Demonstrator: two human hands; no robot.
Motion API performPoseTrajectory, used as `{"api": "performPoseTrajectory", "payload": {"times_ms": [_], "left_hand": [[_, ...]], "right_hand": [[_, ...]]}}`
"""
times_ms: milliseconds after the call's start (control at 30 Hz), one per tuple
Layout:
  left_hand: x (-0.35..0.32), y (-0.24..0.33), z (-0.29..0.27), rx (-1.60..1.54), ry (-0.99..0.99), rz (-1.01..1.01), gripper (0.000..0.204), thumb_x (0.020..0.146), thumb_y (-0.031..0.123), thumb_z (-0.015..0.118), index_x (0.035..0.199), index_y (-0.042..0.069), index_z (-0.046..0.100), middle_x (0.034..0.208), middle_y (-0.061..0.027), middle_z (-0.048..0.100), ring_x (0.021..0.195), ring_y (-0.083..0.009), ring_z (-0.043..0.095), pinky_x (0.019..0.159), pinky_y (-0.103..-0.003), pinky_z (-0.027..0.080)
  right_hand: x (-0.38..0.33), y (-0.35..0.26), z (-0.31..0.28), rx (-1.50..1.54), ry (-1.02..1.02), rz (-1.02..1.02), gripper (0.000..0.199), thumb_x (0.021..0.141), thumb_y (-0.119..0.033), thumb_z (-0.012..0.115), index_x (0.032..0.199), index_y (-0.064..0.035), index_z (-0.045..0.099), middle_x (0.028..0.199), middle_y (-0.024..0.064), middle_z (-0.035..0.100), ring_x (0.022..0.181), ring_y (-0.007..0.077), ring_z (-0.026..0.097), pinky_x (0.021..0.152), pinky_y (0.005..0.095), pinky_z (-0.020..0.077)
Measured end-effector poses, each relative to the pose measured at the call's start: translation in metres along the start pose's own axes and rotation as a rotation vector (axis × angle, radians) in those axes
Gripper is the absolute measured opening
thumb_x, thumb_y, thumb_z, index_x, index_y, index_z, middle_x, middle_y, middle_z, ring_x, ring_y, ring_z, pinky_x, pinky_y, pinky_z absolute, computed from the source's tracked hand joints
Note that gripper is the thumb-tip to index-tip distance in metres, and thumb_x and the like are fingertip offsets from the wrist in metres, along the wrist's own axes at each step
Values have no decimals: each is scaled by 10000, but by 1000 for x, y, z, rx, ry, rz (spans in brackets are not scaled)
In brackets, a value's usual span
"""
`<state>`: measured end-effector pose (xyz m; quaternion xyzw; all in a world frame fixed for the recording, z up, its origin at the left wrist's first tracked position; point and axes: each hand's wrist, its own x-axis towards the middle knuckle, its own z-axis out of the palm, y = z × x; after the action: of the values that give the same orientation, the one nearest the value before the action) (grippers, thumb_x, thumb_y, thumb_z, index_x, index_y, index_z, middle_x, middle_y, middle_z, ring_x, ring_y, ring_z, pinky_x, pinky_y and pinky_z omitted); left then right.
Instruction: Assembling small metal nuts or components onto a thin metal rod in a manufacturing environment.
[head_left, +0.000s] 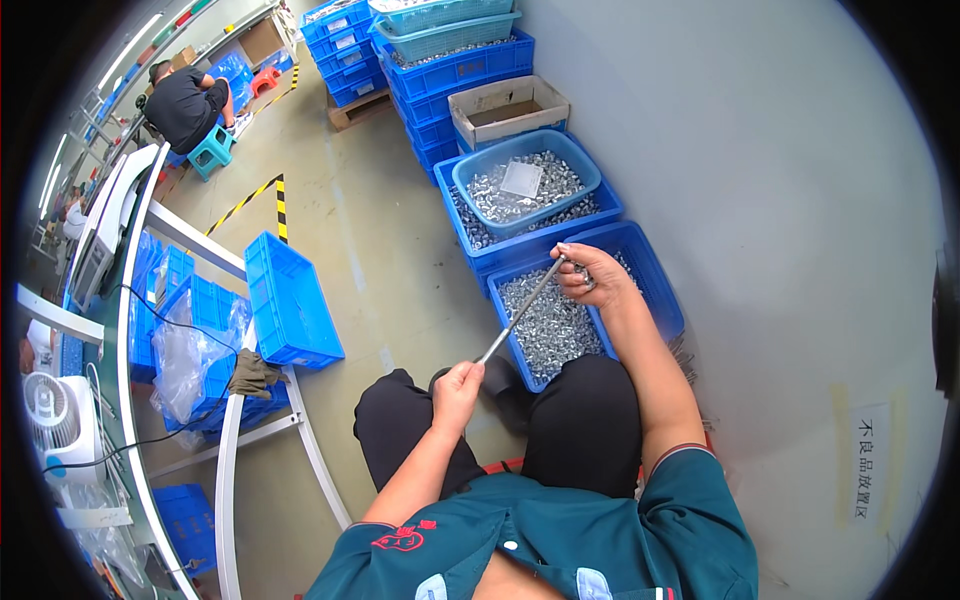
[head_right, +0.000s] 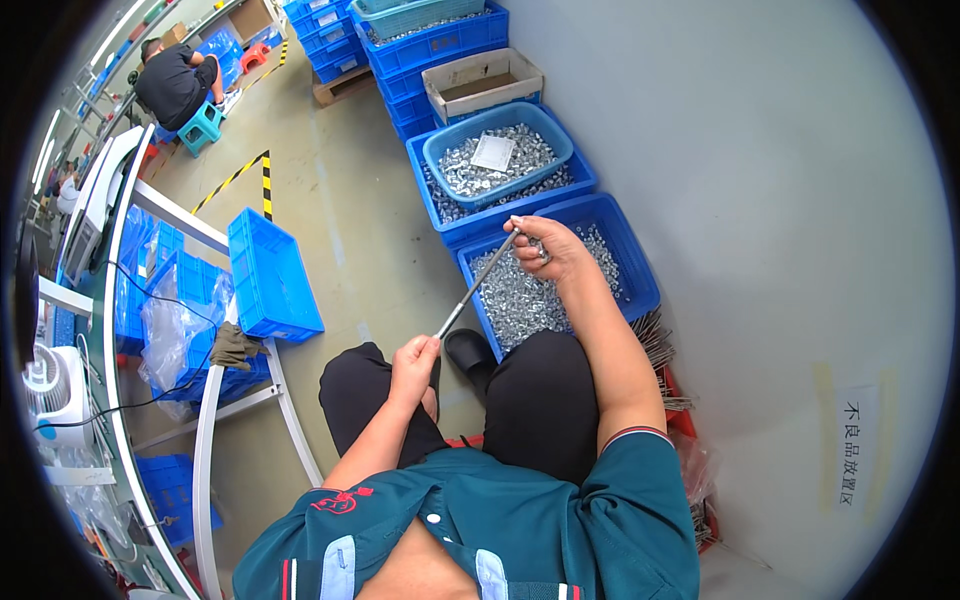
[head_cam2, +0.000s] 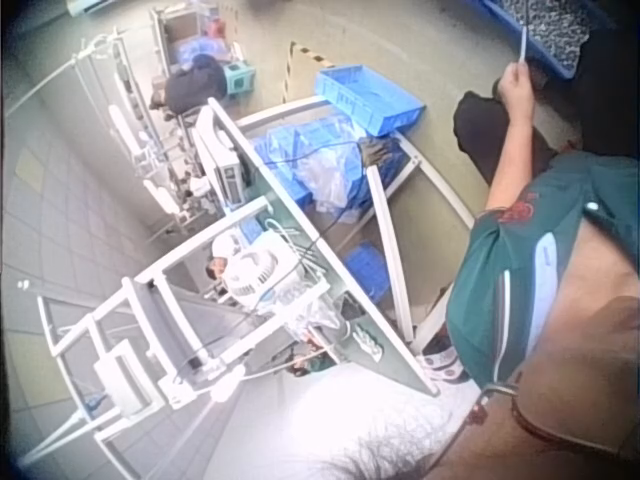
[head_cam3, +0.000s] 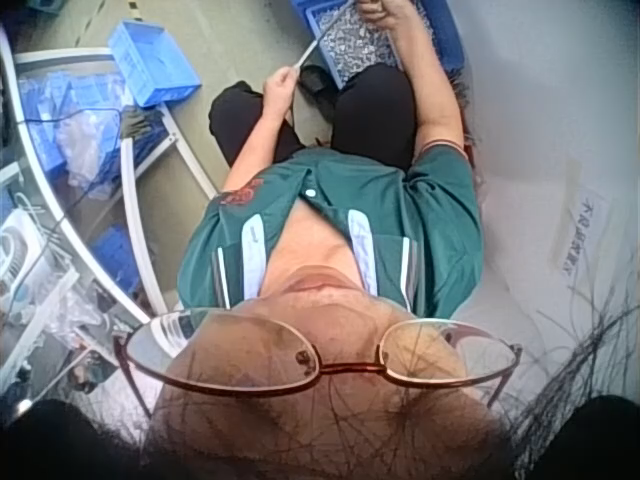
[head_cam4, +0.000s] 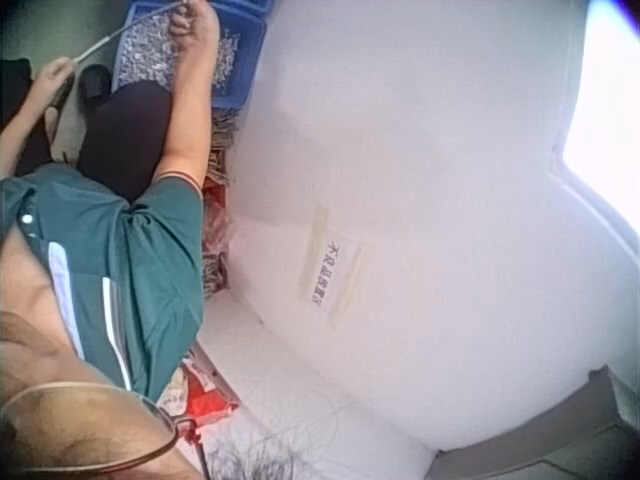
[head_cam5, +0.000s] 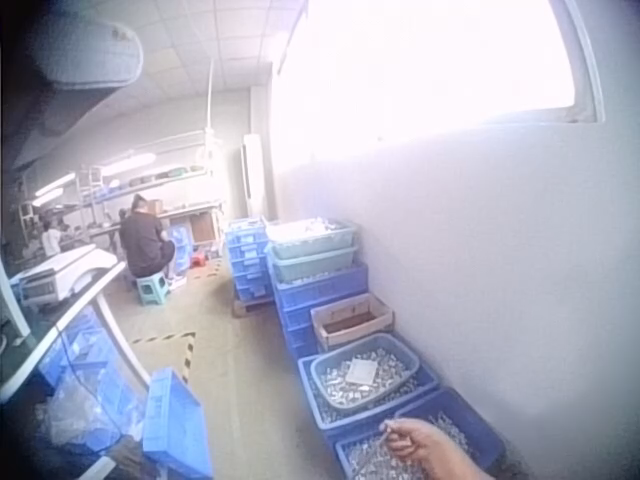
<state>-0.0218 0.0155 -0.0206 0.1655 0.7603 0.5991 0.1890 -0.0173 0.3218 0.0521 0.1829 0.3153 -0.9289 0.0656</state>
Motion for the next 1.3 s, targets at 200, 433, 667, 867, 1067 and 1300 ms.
{"api": "performPoseTrajectory", "payload": {"times_ms": [200, 433, 667, 867, 1067, 1300], "left_hand": [[-5, 19, 2, 196, 90, 29, 296, 873, 250, 566, 686, 23, 537, 546, 19, 417, 524, -64, 357, 480, -245, 319], [8, -2, 3, -196, -82, -67, 327, 894, 272, 545, 652, 53, 524, 556, 62, 416, 506, -38, 365, 470, -218, 294], [8, 8, 2, -304, -105, -149, 306, 895, 272, 546, 660, 77, 529, 547, 72, 394, 505, -17, 339, 461, -197, 264], [4, 9, 2, -203, -76, -96, 306, 893, 252, 548, 652, 64, 526, 550, 70, 399, 511, -18, 336, 465, -199, 266], [2, 3, -1, -187, -95, -91, 303, 888, 231, 553, 647, 52, 519, 562, 70, 385, 535, -23, 330, 482, -204, 278], [3, 1, 2, -123, -33, -50, 307, 881, 234, 561, 653, 32, 520, 559, 58, 389, 542, -36, 342, 487, -222, 306]], "right_hand": [[-5, -2, 14, -230, 95, -20, 174, 858, -184, 582, 877, -12, 569, 611, -12, 447, 440, 39, 372, 351, 163, 247], [-8, 4, 21, -141, -22, -32, 250, 906, -224, 516, 1009, -1, 560, 639, -5, 456, 444, 35, 365, 355, 157, 259], [-6, 4, 7, 14, 16, 66, 225, 875, -134, 505, 1059, -5, 507, 696, 31, 482, 468, 37, 375, 366, 151, 271], [-2, 6, -2, 182, -100, -86, 183, 893, -211, 532, 940, -34, 524, 682, 21, 470, 457, 51, 387, 352, 159, 264], [-2, 9, 3, 65, -51, -98, 162, 867, -194, 581, 908, -40, 557, 653, 15, 465, 453, 51, 398, 355, 163, 261], [-3, 8, 21, -80, 65, -199, 130, 846, -146, 600, 885, -27, 564, 632, 6, 468, 449, 52, 406, 355, 181, 257]]}}
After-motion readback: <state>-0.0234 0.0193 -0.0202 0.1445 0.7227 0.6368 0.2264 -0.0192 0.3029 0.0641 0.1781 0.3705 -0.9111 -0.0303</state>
